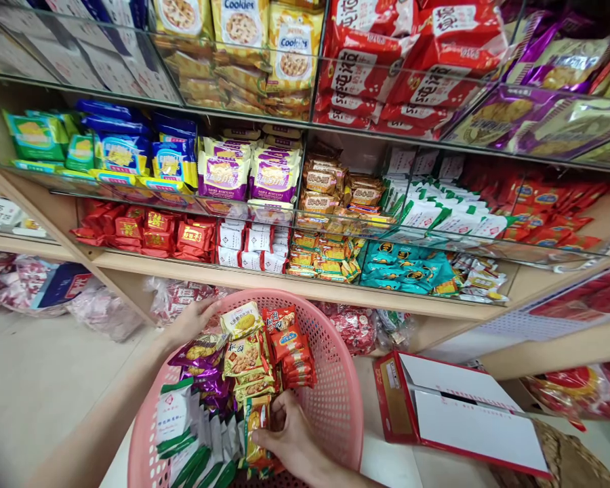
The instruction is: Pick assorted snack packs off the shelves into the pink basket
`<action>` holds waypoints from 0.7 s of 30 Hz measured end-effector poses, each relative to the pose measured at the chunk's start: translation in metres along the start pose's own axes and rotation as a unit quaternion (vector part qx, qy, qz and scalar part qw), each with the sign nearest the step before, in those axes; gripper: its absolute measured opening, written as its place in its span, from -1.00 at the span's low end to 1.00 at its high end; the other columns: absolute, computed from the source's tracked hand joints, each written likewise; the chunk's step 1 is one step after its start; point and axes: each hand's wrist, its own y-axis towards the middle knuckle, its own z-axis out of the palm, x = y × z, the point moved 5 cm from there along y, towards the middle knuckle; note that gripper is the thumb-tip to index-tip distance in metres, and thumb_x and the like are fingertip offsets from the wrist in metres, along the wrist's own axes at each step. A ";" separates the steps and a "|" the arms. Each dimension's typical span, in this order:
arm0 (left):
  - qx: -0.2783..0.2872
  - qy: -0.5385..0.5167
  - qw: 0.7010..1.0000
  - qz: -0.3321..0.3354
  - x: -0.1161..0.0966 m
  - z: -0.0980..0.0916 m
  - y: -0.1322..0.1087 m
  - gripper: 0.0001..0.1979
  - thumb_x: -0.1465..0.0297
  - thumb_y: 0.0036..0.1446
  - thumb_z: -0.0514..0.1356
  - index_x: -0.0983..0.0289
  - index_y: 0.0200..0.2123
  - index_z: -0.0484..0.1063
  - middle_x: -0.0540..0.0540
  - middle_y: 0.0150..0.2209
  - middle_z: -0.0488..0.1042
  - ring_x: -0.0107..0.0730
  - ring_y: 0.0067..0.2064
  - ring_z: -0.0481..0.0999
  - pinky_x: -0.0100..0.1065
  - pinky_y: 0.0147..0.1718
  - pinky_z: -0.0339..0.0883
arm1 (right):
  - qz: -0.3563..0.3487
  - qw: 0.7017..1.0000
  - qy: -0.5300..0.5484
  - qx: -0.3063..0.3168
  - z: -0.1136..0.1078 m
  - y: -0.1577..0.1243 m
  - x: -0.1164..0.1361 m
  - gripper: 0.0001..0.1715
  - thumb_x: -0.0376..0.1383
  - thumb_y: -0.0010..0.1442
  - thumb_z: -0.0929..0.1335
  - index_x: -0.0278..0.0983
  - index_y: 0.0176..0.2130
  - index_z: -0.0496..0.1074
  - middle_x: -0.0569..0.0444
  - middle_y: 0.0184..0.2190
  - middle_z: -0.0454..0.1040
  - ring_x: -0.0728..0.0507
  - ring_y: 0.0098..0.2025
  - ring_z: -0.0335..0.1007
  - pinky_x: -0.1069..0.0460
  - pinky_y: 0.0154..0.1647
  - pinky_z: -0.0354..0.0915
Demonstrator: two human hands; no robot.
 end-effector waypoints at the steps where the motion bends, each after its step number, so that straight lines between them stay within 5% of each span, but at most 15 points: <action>1: -0.002 0.002 1.000 0.002 0.000 0.000 0.000 -0.48 0.05 0.10 -0.10 0.29 -0.19 0.45 0.12 -0.27 0.55 -0.20 -0.23 0.49 -0.29 -0.19 0.27 | -0.001 1.000 0.000 0.001 0.000 0.000 0.000 -0.67 -0.29 -0.16 0.41 -0.26 -0.41 0.18 0.21 -0.52 0.23 -0.01 -0.43 0.13 0.08 -0.41 0.06; 8: -0.013 0.019 0.999 0.022 -0.002 -0.003 0.000 -0.50 0.07 0.12 -0.11 0.29 -0.21 0.46 0.10 -0.31 0.55 -0.24 -0.27 0.48 -0.33 -0.24 0.28 | -0.004 1.000 -0.015 -0.026 -0.008 -0.001 0.011 -0.67 -0.13 -0.07 0.39 -0.26 -0.44 0.20 0.19 -0.53 0.26 -0.02 -0.44 0.18 0.09 -0.44 0.09; 13: -0.009 0.016 1.000 0.005 0.000 -0.002 0.002 -0.53 0.08 0.11 -0.09 0.27 -0.28 0.46 0.05 -0.38 0.54 -0.28 -0.33 0.48 -0.37 -0.31 0.27 | -0.116 0.975 -0.136 -0.135 -0.064 0.016 0.069 -0.58 -0.02 0.13 0.24 -0.24 -0.57 0.18 0.21 -0.64 0.22 0.00 -0.55 0.13 0.09 -0.52 0.02; 17: -0.008 0.009 1.000 0.005 -0.001 -0.002 0.003 -0.53 0.08 0.11 -0.10 0.26 -0.30 0.46 0.07 -0.33 0.54 -0.27 -0.29 0.47 -0.36 -0.28 0.25 | -0.248 0.904 -0.248 -0.246 -0.138 0.055 0.133 -0.72 -0.11 0.19 0.20 -0.24 -0.41 0.29 0.14 -0.50 0.38 -0.04 -0.47 0.25 0.08 -0.42 0.13; 21: -0.005 0.012 1.000 0.000 -0.003 -0.002 0.002 -0.55 0.09 0.12 -0.10 0.26 -0.34 0.45 0.07 -0.37 0.53 -0.27 -0.31 0.47 -0.36 -0.29 0.24 | -0.285 0.766 -0.490 -0.304 -0.191 0.101 0.170 -0.71 -0.32 0.20 0.17 -0.31 -0.09 0.29 -0.07 -0.20 0.43 -0.19 -0.15 0.25 -0.02 -0.18 0.14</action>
